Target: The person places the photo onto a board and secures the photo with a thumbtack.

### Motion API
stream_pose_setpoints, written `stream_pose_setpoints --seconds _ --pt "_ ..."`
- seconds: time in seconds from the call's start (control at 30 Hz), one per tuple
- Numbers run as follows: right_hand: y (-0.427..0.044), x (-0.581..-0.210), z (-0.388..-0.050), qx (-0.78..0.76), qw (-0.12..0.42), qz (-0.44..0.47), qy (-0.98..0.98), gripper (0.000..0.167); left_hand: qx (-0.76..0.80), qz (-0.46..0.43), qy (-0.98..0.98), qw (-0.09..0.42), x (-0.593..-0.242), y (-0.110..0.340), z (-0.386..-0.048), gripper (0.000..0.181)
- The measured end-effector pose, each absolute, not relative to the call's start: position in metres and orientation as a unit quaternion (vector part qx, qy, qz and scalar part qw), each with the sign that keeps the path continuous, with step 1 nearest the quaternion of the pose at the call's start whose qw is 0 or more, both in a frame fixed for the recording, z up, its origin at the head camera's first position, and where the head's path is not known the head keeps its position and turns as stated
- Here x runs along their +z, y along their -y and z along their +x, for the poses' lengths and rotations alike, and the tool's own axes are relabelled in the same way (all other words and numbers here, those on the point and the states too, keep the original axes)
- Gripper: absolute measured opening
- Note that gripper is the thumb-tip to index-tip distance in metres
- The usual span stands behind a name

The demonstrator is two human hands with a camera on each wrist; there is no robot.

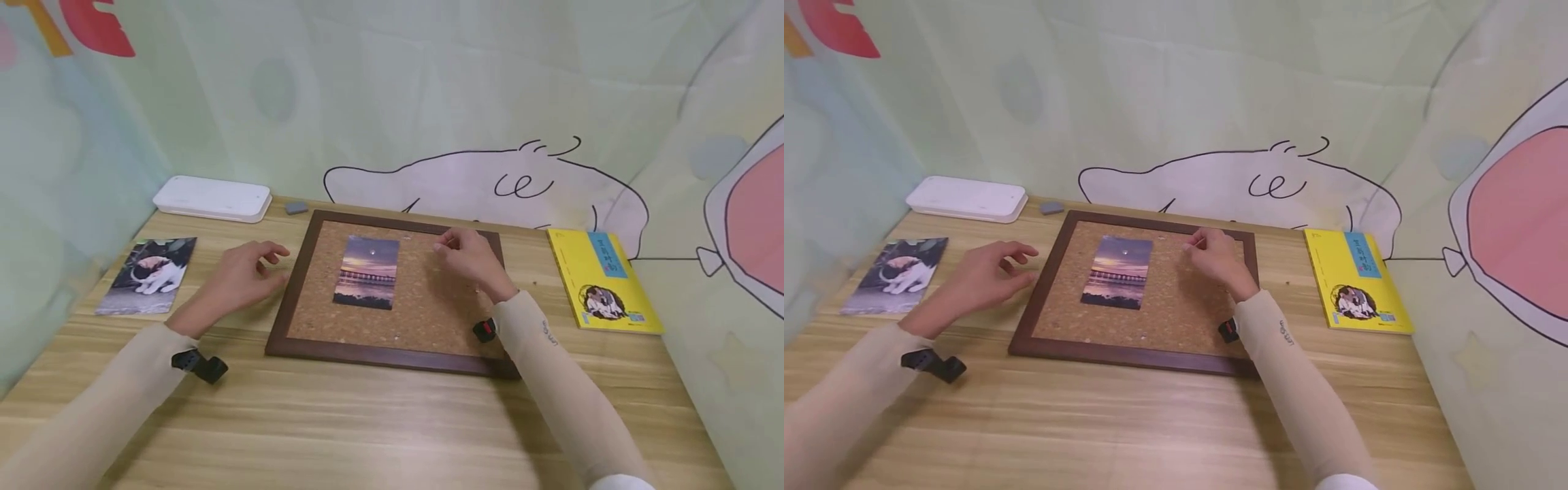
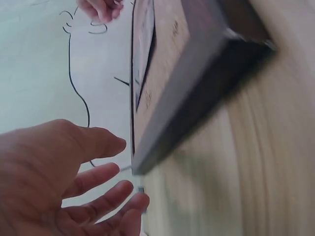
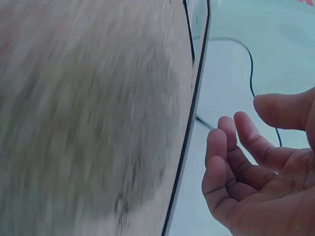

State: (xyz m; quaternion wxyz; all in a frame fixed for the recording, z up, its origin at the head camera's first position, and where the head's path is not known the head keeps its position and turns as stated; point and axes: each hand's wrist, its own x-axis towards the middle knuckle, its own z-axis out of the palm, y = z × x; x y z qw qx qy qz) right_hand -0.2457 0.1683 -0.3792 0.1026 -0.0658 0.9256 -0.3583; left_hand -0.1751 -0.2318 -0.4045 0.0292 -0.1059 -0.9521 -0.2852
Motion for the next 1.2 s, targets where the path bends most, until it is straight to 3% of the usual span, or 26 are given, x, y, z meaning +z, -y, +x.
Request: stream_pose_setpoints --seconds 0.6,0.8,1.2 --pt "-0.266 -0.386 -0.235 -0.32 0.091 -0.012 -0.943 0.036 -0.224 -0.027 0.97 0.094 -0.411 0.319 -0.157 0.044" --pt "-0.286 -0.39 -0.231 -0.316 0.111 0.01 -0.942 0.036 -0.231 -0.012 0.965 0.12 -0.413 0.34 -0.154 0.044" --pt "-0.315 -0.396 -0.231 -0.298 0.124 0.067 -0.944 0.039 -0.181 0.051 0.981 0.041 -0.409 0.377 -0.141 0.058"
